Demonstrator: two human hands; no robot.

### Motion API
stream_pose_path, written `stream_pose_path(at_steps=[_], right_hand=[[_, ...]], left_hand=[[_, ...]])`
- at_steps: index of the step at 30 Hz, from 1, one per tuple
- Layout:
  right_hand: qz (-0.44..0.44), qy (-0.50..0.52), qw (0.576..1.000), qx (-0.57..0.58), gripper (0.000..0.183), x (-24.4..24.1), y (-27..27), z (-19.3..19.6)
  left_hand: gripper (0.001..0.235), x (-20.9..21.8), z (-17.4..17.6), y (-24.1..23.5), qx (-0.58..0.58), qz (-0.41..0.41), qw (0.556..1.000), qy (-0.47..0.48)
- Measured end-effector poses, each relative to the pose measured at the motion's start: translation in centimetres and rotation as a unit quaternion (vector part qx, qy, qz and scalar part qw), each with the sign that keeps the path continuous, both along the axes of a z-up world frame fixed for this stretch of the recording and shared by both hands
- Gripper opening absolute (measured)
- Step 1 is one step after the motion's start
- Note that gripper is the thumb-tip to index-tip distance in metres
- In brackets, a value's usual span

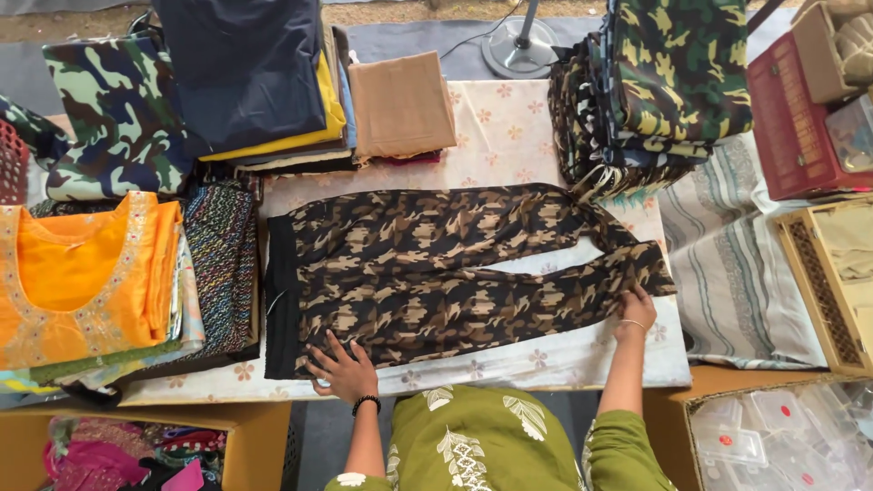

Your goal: The recorder is folding various items of clothing, including shirts and pants, and organizing them on a table.

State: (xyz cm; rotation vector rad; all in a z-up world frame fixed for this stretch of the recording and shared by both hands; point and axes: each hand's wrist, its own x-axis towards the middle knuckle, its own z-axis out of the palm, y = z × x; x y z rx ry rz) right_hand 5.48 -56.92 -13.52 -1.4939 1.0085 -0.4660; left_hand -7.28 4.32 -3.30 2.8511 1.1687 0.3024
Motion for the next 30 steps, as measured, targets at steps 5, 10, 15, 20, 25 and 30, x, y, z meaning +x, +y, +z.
stream_pose_path(at_steps=[5, 10, 15, 20, 25, 30], right_hand=[[-0.003, -0.083, 0.965, 0.248, 0.029, -0.6, 0.3, 3.5], [-0.299, -0.062, 0.939, 0.162, 0.018, -4.4, -2.3, 2.6], [-0.354, -0.004, 0.933, 0.069, 0.022, -8.4, -1.7, 3.8], [-0.191, 0.048, 0.944, -0.265, 0.026, -7.1, -2.5, 3.2], [0.209, 0.004, 0.9, -0.383, 0.03, -0.5, 0.2, 5.5], [0.313, 0.199, 0.807, -0.459, 0.051, 4.9, 2.1, 5.0]], left_hand=[[0.058, 0.0, 0.0, 0.4, 0.001, -0.003, 1.0, 0.002], [0.065, -0.7, 0.7, 3.7, -0.002, -0.033, 0.997, 0.076], [0.066, -2.3, -1.0, 5.9, 0.036, -0.075, 0.993, 0.082], [0.065, -1.7, -1.4, 5.7, 0.033, -0.066, 0.995, 0.073], [0.064, -1.5, -1.7, 5.4, 0.033, -0.046, 0.996, 0.068], [0.063, -1.6, -1.4, 5.3, 0.034, -0.047, 0.997, 0.058]])
